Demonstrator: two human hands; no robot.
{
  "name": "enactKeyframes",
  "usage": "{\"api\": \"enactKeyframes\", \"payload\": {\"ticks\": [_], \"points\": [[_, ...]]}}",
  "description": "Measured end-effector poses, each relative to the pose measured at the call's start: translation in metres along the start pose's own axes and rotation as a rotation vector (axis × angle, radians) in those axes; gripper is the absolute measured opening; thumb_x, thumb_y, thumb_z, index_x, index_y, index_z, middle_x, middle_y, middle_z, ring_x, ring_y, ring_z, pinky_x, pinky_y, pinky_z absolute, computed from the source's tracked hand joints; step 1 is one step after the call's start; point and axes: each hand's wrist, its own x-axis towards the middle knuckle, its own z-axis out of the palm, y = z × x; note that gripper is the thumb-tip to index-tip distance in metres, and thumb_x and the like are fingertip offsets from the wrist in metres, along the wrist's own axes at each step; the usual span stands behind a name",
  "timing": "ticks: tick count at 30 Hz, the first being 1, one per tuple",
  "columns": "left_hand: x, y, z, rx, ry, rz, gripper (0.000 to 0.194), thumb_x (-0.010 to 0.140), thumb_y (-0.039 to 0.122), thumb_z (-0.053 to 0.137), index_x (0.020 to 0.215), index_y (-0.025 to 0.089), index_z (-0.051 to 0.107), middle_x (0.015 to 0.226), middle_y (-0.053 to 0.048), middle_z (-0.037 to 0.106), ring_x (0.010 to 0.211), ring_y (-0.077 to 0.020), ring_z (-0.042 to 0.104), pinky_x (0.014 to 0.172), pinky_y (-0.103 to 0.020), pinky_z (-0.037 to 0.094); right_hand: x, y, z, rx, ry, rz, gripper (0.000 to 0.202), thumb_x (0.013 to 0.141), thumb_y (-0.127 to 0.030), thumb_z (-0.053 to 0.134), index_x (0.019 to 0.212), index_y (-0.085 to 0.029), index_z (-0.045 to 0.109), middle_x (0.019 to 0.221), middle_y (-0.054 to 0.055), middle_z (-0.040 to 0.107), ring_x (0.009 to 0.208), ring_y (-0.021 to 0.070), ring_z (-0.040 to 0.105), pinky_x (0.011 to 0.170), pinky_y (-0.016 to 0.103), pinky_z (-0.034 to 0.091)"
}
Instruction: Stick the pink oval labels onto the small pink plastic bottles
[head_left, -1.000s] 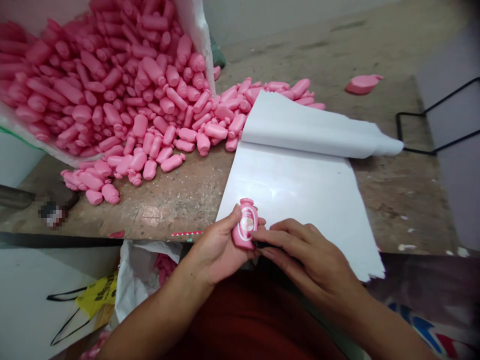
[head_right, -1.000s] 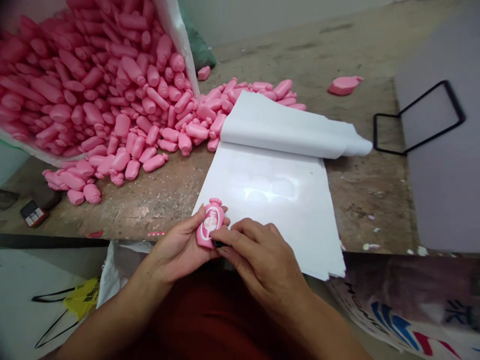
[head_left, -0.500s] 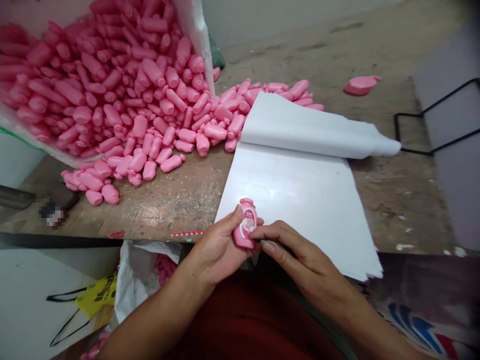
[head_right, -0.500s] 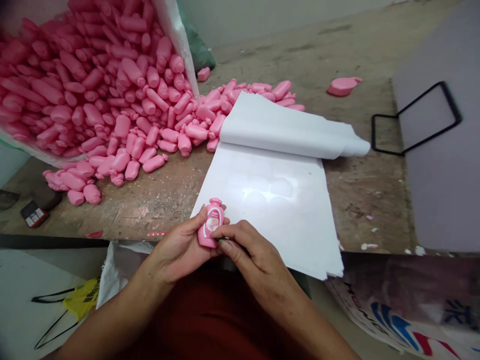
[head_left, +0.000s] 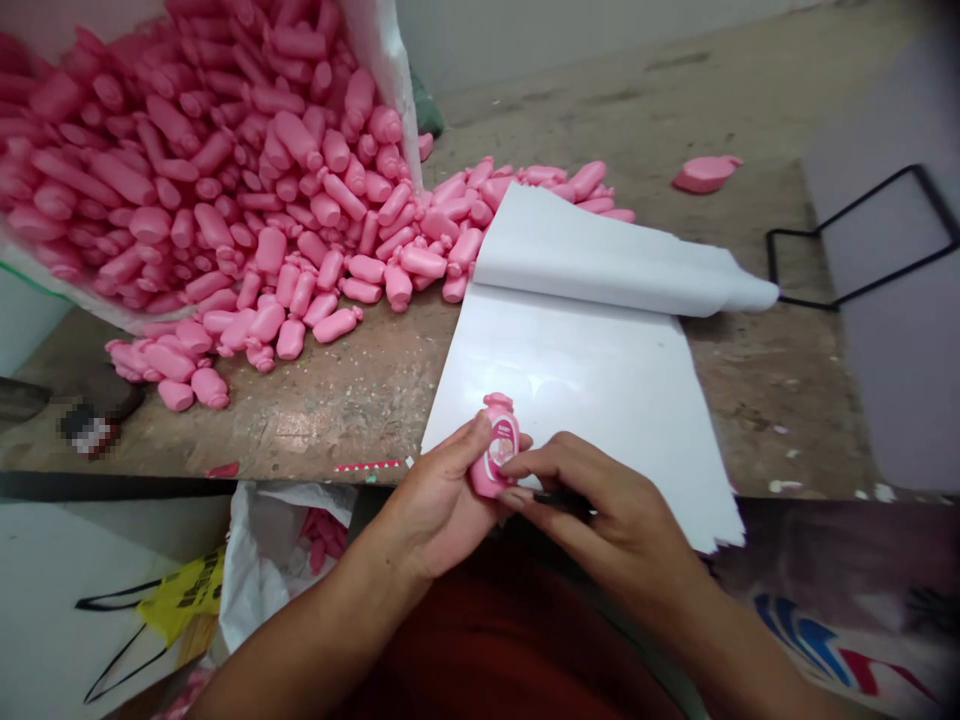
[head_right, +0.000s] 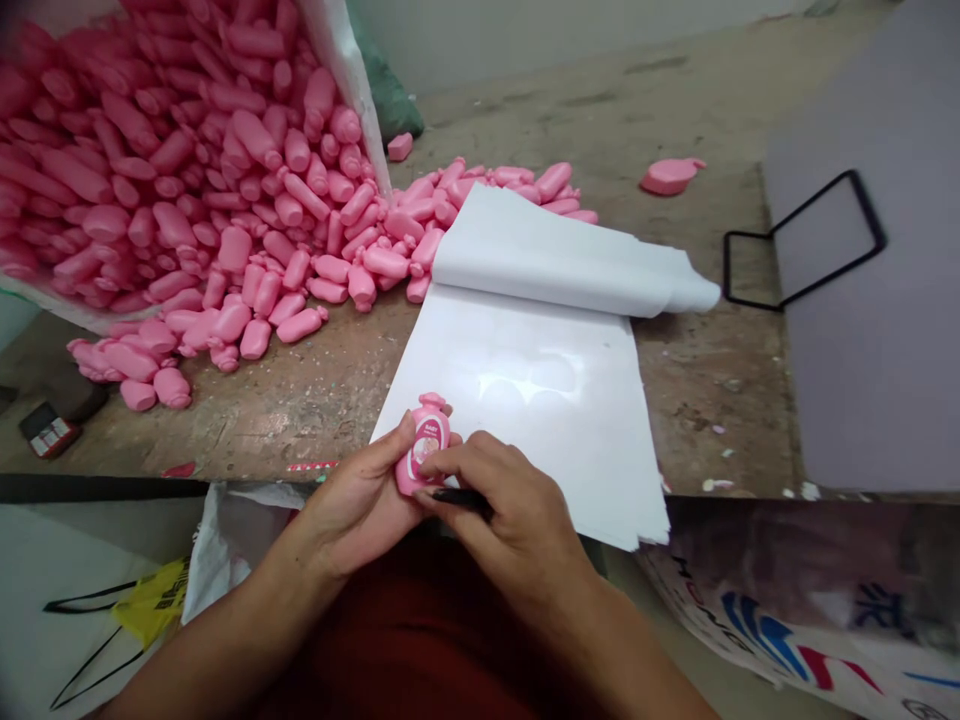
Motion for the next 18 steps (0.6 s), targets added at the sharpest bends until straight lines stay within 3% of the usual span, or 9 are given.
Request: {"api": "enactKeyframes", "payload": {"ticks": [3,7,18], "points": [[0.001,-0.002,0.001,-0.026,-0.023,0.02,0.02,0.094,0.03,0.059,0.103,0.013,0.064,0.084,-0.003,0.058,0.068,-0.0092,0.053,0.065,-0.021,0.045,0.002,0.002,0.006,-0.041,0.024,-0.065,0.014,0.088,-0.014,0.059,0.09,-0.025,0.069,0.084,0.003,0.068,0.078,0.018,0.066,0.068,0.028,0.054],[0.002,-0.003,0.001,-0.059,-0.057,0.036,0.018,0.095,0.027,0.059,0.104,0.014,0.065,0.082,-0.001,0.054,0.068,-0.0083,0.052,0.067,-0.02,0.045,0.003,0.003,0.012,-0.031,0.073,-0.047,0.012,0.092,-0.017,0.056,0.084,-0.023,0.062,0.082,0.003,0.065,0.074,0.0175,0.063,0.065,0.028,0.052],[0.002,0.0,-0.001,-0.085,-0.062,-0.023,0.021,0.098,0.029,0.052,0.106,0.014,0.064,0.081,-0.001,0.053,0.069,-0.0095,0.055,0.064,-0.022,0.044,0.008,-0.005,0.013,0.519,0.047,0.221,0.017,0.092,-0.033,0.061,0.079,-0.022,0.061,0.071,-0.002,0.057,0.064,0.0138,0.056,0.059,0.026,0.049]]}}
